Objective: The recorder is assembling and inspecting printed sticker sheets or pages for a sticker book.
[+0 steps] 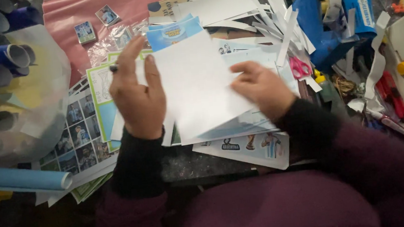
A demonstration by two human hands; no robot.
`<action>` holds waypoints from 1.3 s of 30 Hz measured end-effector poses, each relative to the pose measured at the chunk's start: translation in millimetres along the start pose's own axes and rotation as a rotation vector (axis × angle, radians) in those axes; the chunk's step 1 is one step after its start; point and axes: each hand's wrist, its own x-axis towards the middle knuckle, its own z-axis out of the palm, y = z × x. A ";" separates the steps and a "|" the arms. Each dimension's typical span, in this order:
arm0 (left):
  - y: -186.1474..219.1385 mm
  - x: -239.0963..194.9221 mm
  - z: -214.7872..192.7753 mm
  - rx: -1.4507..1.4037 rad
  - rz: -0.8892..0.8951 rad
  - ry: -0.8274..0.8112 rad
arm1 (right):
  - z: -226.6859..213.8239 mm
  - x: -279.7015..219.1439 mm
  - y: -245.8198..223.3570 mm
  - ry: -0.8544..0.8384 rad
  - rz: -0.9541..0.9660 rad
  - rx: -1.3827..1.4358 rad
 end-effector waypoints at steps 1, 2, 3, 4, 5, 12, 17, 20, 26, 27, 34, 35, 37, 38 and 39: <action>-1.9 1.6 -4.6 0.001 -0.007 0.011 | 12.1 1.6 -1.6 -0.022 -0.039 -0.054; -3.4 2.6 -8.6 0.001 -0.015 0.022 | 23.6 3.1 -2.8 -0.044 -0.076 -0.110; -1.8 4.0 -11.5 -0.005 -0.013 0.018 | 34.4 9.1 1.6 -0.037 -0.074 -0.108; -0.2 5.1 -14.3 0.007 -0.025 -0.002 | 45.1 15.1 6.2 -0.067 -0.041 -0.094; 1.1 6.2 -17.4 0.020 -0.037 -0.022 | 55.9 21.2 10.7 -0.097 -0.007 -0.079; 8.2 -7.0 -7.4 0.047 -0.129 -0.270 | 53.4 28.9 44.7 -0.229 -0.298 -0.231; 37.5 -32.4 4.0 0.109 0.201 -0.986 | -14.9 30.7 68.3 0.077 -0.677 -0.824; 41.7 -42.3 2.0 0.184 0.118 -1.226 | -50.6 41.8 81.7 0.084 -0.704 -0.960; 21.7 -46.0 -7.9 0.091 0.199 -1.144 | -79.3 49.6 79.8 0.284 -0.496 -1.003; 26.9 -39.2 -10.5 0.092 0.201 -1.148 | -80.2 50.9 75.4 0.285 -0.494 -0.999; 39.0 -27.0 -14.7 0.236 0.107 -1.235 | -89.4 67.5 50.9 0.210 -0.389 -1.121; 36.1 -29.4 -12.7 0.208 0.143 -1.202 | -91.9 71.5 49.2 0.180 -0.358 -1.133; 32.7 -36.1 -8.8 0.174 0.193 -1.173 | -97.8 75.2 56.5 0.179 -0.401 -1.145; 30.7 -39.4 -6.8 0.141 0.244 -1.146 | -100.6 77.2 60.1 0.180 -0.442 -1.155; 31.0 -39.4 -7.1 0.140 0.241 -1.144 | -101.6 76.3 60.2 0.177 -0.443 -1.157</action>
